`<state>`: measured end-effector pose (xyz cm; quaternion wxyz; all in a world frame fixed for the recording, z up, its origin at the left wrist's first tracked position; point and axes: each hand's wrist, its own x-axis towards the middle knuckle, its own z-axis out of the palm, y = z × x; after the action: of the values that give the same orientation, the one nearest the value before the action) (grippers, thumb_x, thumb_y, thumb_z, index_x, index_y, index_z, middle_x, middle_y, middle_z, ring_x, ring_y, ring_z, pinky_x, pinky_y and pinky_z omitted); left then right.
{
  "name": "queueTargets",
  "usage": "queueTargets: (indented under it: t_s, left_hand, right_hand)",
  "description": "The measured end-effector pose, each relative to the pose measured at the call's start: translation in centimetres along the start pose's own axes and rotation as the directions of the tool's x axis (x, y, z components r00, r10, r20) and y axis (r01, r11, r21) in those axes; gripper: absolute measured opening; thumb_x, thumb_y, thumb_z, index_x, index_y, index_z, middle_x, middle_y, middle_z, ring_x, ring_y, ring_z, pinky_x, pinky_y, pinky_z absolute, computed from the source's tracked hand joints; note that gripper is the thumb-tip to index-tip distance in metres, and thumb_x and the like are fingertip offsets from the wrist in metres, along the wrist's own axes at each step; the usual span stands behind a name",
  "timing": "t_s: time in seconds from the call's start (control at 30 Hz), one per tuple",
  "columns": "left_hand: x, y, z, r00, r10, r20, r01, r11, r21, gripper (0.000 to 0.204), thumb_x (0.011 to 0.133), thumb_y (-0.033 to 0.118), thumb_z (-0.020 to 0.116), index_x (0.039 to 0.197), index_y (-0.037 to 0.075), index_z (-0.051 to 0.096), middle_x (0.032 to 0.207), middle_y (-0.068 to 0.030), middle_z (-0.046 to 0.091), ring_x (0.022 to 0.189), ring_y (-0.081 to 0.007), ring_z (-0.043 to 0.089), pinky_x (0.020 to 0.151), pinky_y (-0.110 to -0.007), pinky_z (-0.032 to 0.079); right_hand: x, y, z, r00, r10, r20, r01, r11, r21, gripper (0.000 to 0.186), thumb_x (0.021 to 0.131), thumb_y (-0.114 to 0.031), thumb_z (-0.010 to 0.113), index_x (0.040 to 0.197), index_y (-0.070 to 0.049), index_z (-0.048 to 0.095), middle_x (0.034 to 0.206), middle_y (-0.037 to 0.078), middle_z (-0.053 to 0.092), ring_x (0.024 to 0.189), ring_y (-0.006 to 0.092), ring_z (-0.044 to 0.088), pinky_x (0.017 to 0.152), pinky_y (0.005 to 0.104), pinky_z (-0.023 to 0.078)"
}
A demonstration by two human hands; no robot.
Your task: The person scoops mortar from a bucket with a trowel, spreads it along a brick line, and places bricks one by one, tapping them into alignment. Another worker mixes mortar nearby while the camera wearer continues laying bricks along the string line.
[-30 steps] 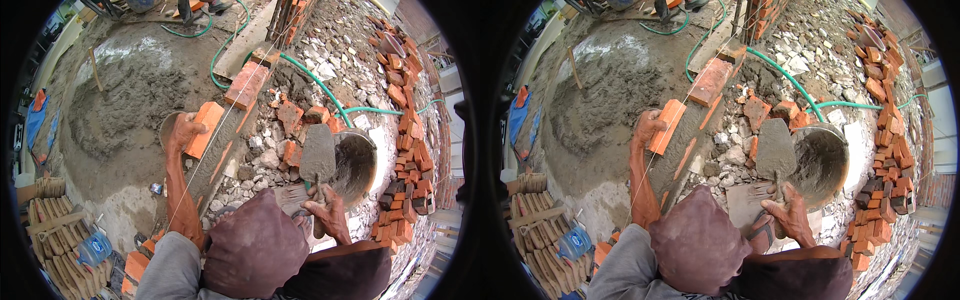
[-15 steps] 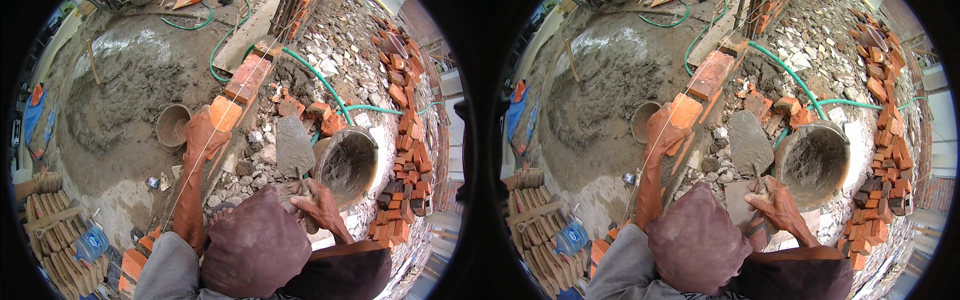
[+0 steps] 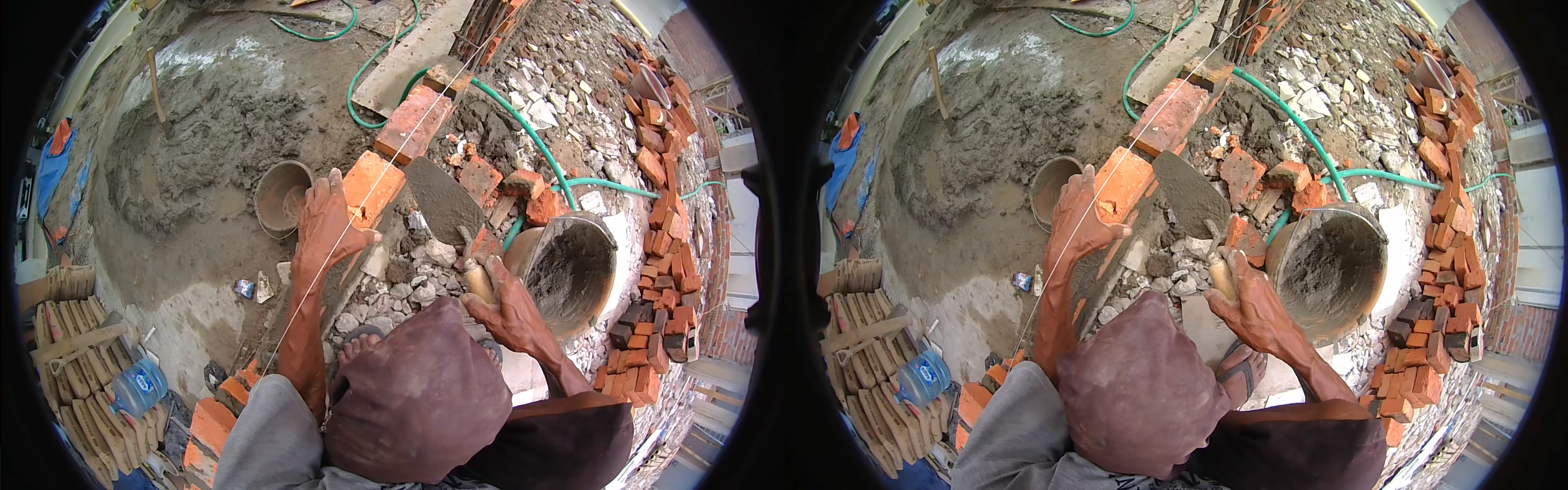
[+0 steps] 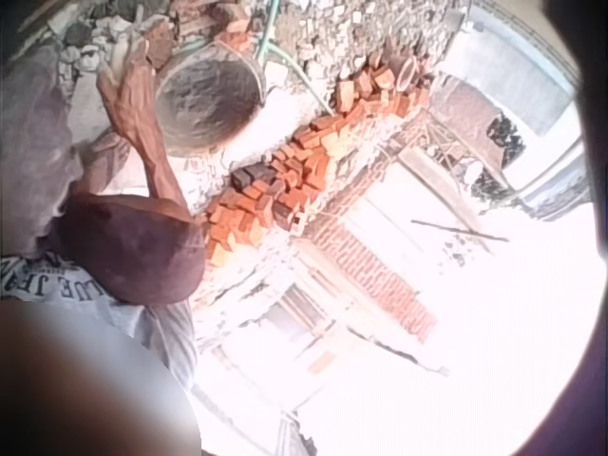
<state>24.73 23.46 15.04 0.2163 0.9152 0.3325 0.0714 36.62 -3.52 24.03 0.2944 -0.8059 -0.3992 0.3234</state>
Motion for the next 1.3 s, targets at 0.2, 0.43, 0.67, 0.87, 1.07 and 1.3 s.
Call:
queueTargets:
  t_s: [0.2, 0.43, 0.67, 0.87, 1.07, 1.3]
  left_hand:
    - [-0.6, -0.2, -0.7, 0.998, -0.052, 0.034, 0.056, 0.987, -0.151, 0.08, 0.052, 0.033, 0.086, 0.117, -0.004, 0.058, 0.1, -0.0185, 0.062, 0.094, -0.0363, 0.063, 0.087, -0.043, 0.05]
    - [-0.5, 1.1, -1.6, 0.998, -0.028, 0.051, 0.033, 0.993, -0.11, 0.067, 0.052, 0.03, 0.086, 0.106, -0.003, 0.062, 0.096, -0.0167, 0.062, 0.09, -0.0335, 0.063, 0.081, -0.042, 0.052]
    - [-0.4, 0.4, -0.7, 1.0, 0.003, 0.0, -0.003, 0.994, -0.106, 0.062, 0.055, 0.027, 0.082, 0.106, -0.003, 0.062, 0.095, -0.0193, 0.062, 0.092, -0.0365, 0.064, 0.082, -0.045, 0.051]
    - [-0.1, 0.5, -0.9, 0.999, -0.027, 0.022, 0.028, 0.997, -0.076, 0.061, 0.053, 0.029, 0.081, 0.105, 0.004, 0.066, 0.097, -0.0157, 0.062, 0.091, -0.0339, 0.063, 0.081, -0.043, 0.052]
    - [-0.4, 0.9, -0.9, 0.998, -0.019, 0.058, 0.024, 0.994, -0.104, 0.063, 0.056, 0.03, 0.082, 0.107, -0.002, 0.063, 0.096, -0.0192, 0.062, 0.093, -0.0374, 0.064, 0.081, -0.046, 0.052]
    - [-0.6, 1.0, -1.5, 0.949, 0.202, -0.241, -0.189, 0.979, 0.076, 0.083, 0.06, 0.039, 0.087, 0.12, -0.01, 0.057, 0.108, -0.0218, 0.062, 0.093, -0.0365, 0.063, 0.085, -0.045, 0.051]
  right_hand:
    - [1.0, -0.3, 0.1, 0.992, -0.127, -0.021, 0.115, 0.946, -0.304, 0.053, 0.088, -0.016, 0.064, 0.133, 0.002, 0.043, 0.105, 0.028, 0.06, 0.089, 0.045, 0.062, 0.076, 0.0506, 0.05]
    - [2.9, -0.9, 0.4, 0.98, -0.2, -0.023, 0.157, 0.832, -0.532, 0.056, 0.089, -0.007, 0.061, 0.14, 0.001, 0.041, 0.122, 0.025, 0.054, 0.098, 0.0412, 0.062, 0.075, 0.0447, 0.054]
    - [4.4, -1.4, 1.4, 0.917, -0.395, 0.058, 0.327, 0.657, -0.679, 0.06, 0.087, -0.007, 0.052, 0.144, 0.003, 0.038, 0.108, 0.027, 0.054, 0.083, 0.0385, 0.063, 0.064, 0.0459, 0.054]
    - [4.5, -1.0, 2.5, 0.9, -0.435, 0.035, 0.309, 0.578, -0.755, 0.062, 0.086, -0.007, 0.054, 0.145, 0.005, 0.037, 0.104, 0.025, 0.054, 0.077, 0.0334, 0.063, 0.057, 0.0409, 0.054]
    - [4.7, -1.8, 2.4, 0.935, -0.343, 0.09, 0.288, 0.587, -0.757, 0.057, 0.089, -0.009, 0.054, 0.142, 0.005, 0.04, 0.101, 0.024, 0.054, 0.077, 0.0348, 0.064, 0.057, 0.0419, 0.055]
    - [-2.2, -0.5, -4.0, 0.974, -0.158, -0.16, 0.074, 0.896, -0.438, 0.055, 0.085, -0.013, 0.07, 0.136, -0.006, 0.052, 0.112, 0.022, 0.063, 0.085, 0.0367, 0.068, 0.073, 0.0397, 0.057]
